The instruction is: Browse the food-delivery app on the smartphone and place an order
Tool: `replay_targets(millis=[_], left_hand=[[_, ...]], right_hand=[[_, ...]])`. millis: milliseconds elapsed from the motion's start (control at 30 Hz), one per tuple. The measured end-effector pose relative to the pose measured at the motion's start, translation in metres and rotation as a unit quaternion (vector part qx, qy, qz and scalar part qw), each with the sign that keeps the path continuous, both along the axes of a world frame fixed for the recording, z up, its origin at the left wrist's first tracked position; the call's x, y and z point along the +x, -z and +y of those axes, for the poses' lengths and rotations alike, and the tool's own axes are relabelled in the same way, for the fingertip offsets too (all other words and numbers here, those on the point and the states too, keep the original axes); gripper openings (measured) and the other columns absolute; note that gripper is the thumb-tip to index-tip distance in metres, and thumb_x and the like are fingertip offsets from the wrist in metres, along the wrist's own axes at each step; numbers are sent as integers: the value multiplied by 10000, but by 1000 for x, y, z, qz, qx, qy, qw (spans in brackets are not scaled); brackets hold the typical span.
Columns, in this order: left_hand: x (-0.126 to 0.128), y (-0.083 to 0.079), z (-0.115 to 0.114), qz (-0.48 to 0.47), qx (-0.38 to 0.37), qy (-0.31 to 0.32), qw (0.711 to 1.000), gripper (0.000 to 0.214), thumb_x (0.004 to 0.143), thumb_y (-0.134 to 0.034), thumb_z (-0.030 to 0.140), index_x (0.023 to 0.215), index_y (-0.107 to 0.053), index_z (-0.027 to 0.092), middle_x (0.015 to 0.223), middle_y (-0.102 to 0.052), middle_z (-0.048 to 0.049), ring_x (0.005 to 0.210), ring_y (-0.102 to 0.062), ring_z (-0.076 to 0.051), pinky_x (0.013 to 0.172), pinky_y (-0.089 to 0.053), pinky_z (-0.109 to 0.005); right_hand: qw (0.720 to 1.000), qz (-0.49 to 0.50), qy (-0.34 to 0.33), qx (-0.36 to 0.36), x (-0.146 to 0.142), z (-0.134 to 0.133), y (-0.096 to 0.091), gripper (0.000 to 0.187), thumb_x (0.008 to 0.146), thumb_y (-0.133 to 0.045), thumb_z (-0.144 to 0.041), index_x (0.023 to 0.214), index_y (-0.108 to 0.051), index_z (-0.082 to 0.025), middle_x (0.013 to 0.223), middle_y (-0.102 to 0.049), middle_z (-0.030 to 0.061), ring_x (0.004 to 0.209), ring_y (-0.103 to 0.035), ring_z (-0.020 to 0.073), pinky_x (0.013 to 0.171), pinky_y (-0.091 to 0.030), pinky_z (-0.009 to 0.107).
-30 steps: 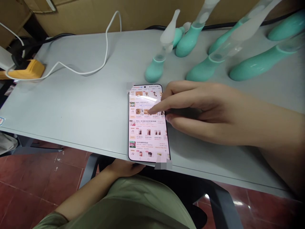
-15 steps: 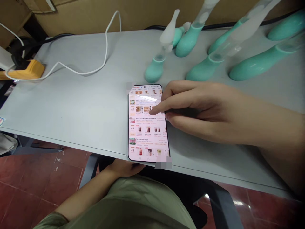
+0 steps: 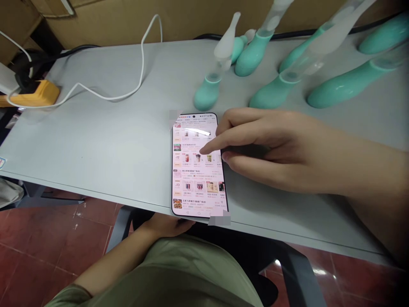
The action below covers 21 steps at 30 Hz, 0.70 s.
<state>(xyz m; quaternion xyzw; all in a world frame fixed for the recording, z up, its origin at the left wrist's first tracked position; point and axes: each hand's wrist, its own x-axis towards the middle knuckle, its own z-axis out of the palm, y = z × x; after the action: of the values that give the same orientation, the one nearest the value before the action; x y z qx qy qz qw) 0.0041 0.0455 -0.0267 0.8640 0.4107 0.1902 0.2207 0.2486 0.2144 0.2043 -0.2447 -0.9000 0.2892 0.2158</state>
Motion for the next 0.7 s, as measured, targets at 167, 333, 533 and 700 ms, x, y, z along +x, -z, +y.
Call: replay_targets(millis=[167,333,533,700], left_hand=[[1,-1,0,-5,-4,1,1000,468,1004,-653,395,1452,-670,261,1372,-754,-77,1365,-660,-300,1166,-560,-444],[1,-1,0,-4,-14,9,1000,500,999,-661,367,1483,-641,245,1402,-737,-89,1352,-671,-300,1160,-563,-440],[1,-3,0,-15,-26,12,999,496,1030,-612,390,1503,-617,241,1365,-757,-77,1357,-667,-276,1141,-577,-401],[1,-3,1,-14,-17,14,1000,507,1023,-625,369,1511,-610,235,1384,-747,-88,1354,-669,-284,1143,-576,-410]], right_hand=[[1000,-2,10,2,-2,0,-1,306,942,-574,-208,1119,-801,-314,1043,-742,28,811,-703,185,711,-595,375],[999,-7,39,6,0,-3,-2,292,955,-567,-250,1159,-770,-297,979,-725,26,774,-677,188,701,-570,383],[998,0,57,7,-1,-3,-1,296,960,-588,-265,1201,-761,-276,968,-710,39,785,-669,186,651,-530,366],[1000,-7,9,-12,0,-2,-2,295,947,-580,-224,1113,-807,-311,1033,-732,34,814,-700,186,692,-569,362]])
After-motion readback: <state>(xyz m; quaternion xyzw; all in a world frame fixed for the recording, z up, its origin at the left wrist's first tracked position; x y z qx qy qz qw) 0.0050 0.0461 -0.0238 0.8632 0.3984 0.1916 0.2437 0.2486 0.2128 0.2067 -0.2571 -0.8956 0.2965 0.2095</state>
